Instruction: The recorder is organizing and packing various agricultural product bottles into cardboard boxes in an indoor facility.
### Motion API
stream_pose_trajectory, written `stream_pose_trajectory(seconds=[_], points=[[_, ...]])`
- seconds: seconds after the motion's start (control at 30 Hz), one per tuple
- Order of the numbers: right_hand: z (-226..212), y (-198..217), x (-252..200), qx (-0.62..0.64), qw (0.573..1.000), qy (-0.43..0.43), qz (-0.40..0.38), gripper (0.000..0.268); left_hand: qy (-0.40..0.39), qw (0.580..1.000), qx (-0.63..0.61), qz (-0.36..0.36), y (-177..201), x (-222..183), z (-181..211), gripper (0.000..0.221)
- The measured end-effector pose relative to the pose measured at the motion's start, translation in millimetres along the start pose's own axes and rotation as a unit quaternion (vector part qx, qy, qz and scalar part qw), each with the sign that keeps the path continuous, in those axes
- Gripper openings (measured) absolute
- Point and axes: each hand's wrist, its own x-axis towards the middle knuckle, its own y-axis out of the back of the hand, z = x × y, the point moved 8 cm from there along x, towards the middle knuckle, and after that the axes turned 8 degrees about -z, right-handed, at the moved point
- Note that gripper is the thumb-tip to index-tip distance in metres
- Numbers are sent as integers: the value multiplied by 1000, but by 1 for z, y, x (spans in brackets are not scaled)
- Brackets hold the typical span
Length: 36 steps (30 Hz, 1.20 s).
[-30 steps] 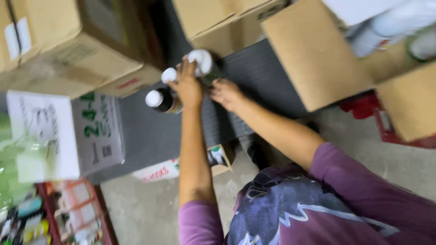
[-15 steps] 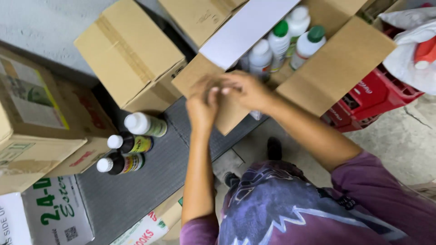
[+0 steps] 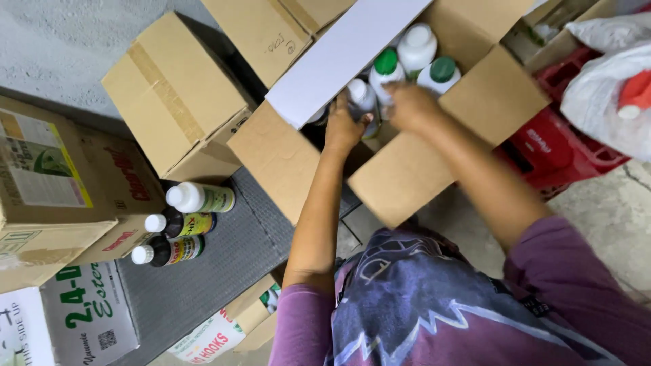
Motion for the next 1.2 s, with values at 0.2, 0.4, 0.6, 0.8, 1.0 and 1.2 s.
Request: stream_pose_trajectory(seconds=[0.2, 0.4, 0.6, 0.8, 1.0, 1.2], points=[[-15, 9, -6, -59, 987, 116, 91, 63, 57, 994, 70, 67, -13, 15, 3, 114], [-8, 17, -11, 152, 986, 62, -8, 76, 34, 992, -26, 119, -6, 17, -13, 114], [52, -13, 26, 500, 857, 81, -95, 75, -3, 994, 49, 102, -12, 20, -17, 92], [49, -7, 22, 564, 810, 103, -122, 80, 0, 996, 1, 87, -3, 1, 5, 76], [41, 13, 5, 516, 826, 186, -134, 94, 40, 996, -47, 59, 48, -53, 63, 73], [-20, 29, -19, 448, 837, 216, -227, 103, -79, 975, -165, 129, 133, -102, 114, 63]])
